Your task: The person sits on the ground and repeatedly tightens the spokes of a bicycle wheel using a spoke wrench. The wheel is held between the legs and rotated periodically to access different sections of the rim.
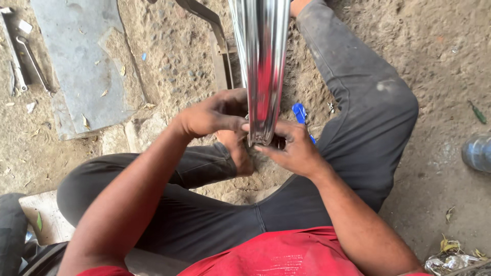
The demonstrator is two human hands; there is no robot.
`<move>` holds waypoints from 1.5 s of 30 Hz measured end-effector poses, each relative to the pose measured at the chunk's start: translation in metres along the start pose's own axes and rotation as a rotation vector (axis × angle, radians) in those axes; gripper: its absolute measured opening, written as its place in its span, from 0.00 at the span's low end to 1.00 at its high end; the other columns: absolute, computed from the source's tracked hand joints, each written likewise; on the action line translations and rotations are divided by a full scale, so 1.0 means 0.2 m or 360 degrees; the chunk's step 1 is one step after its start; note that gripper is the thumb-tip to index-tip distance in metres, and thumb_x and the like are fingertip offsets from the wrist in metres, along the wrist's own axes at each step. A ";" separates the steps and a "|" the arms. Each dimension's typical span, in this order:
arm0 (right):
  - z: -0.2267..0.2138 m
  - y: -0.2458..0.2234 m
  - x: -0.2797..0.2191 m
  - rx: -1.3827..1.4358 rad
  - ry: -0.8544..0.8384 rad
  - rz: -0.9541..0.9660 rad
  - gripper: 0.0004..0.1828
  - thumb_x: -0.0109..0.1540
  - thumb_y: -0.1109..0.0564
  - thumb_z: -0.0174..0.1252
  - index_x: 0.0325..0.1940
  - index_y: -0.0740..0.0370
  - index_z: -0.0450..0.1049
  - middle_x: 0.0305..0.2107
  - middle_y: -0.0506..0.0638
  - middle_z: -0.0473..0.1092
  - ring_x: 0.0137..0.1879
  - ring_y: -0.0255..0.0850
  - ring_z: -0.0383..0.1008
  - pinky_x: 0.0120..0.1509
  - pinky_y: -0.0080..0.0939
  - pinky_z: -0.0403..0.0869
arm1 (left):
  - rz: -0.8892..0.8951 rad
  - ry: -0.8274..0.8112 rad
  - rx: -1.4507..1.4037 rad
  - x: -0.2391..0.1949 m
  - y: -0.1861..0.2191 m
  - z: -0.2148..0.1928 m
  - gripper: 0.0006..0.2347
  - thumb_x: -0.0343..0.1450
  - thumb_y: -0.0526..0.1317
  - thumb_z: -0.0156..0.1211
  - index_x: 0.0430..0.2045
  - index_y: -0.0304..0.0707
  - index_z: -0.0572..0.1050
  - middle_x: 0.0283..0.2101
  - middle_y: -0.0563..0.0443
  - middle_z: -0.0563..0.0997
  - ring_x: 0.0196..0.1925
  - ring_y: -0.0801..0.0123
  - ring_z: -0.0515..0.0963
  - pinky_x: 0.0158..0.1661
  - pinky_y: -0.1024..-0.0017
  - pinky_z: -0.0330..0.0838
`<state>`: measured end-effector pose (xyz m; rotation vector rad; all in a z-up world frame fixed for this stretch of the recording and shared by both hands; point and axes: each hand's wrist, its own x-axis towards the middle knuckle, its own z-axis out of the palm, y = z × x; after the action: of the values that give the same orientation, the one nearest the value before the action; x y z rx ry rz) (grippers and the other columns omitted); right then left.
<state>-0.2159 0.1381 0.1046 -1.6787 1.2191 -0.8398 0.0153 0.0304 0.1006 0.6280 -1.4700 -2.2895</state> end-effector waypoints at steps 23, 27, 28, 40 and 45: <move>-0.05 0.08 0.06 0.0040 -0.0169 0.0557 0.14 0.59 0.60 0.68 0.47 0.64 0.77 0.29 0.48 0.76 0.34 0.32 0.76 0.39 0.35 0.75 | -0.0393 0.0290 0.1126 0.00 -0.28 -0.21 0.14 0.65 0.41 0.73 0.43 0.41 0.80 0.41 0.44 0.85 0.45 0.62 0.85 0.47 0.58 0.83; 0.00 0.06 0.06 -0.0010 -0.0175 0.0509 0.20 0.56 0.61 0.69 0.51 0.63 0.76 0.30 0.50 0.76 0.33 0.36 0.76 0.38 0.38 0.76 | -0.0094 0.0577 0.0355 0.03 -0.51 -0.27 0.14 0.69 0.42 0.67 0.46 0.38 0.79 0.44 0.46 0.85 0.46 0.65 0.85 0.48 0.64 0.82; 0.02 0.06 0.06 -0.0048 -0.0139 0.0419 0.21 0.55 0.62 0.69 0.52 0.63 0.75 0.32 0.50 0.76 0.34 0.36 0.77 0.38 0.38 0.77 | -0.0112 0.0626 0.0089 0.03 -0.54 -0.28 0.14 0.70 0.42 0.66 0.47 0.37 0.79 0.44 0.47 0.85 0.46 0.65 0.85 0.49 0.65 0.82; 0.07 0.09 0.04 -0.0270 0.0024 0.0161 0.20 0.57 0.60 0.70 0.52 0.62 0.76 0.34 0.53 0.75 0.39 0.48 0.80 0.41 0.48 0.78 | -0.0611 0.0654 0.0574 0.12 -0.10 -0.10 0.15 0.66 0.40 0.66 0.45 0.38 0.75 0.46 0.52 0.85 0.36 0.68 0.89 0.36 0.69 0.87; 0.09 0.11 0.02 -0.0286 -0.0016 0.0203 0.21 0.58 0.60 0.69 0.55 0.62 0.75 0.35 0.53 0.75 0.39 0.48 0.81 0.43 0.47 0.79 | 0.0056 0.0537 0.1481 0.13 -0.14 -0.09 0.14 0.68 0.40 0.76 0.38 0.30 0.78 0.35 0.42 0.84 0.38 0.62 0.86 0.38 0.69 0.82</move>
<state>-0.2071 0.1352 0.0785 -1.7233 1.4139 -0.6591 0.0017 0.0153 0.0648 1.1326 -2.2742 -1.2633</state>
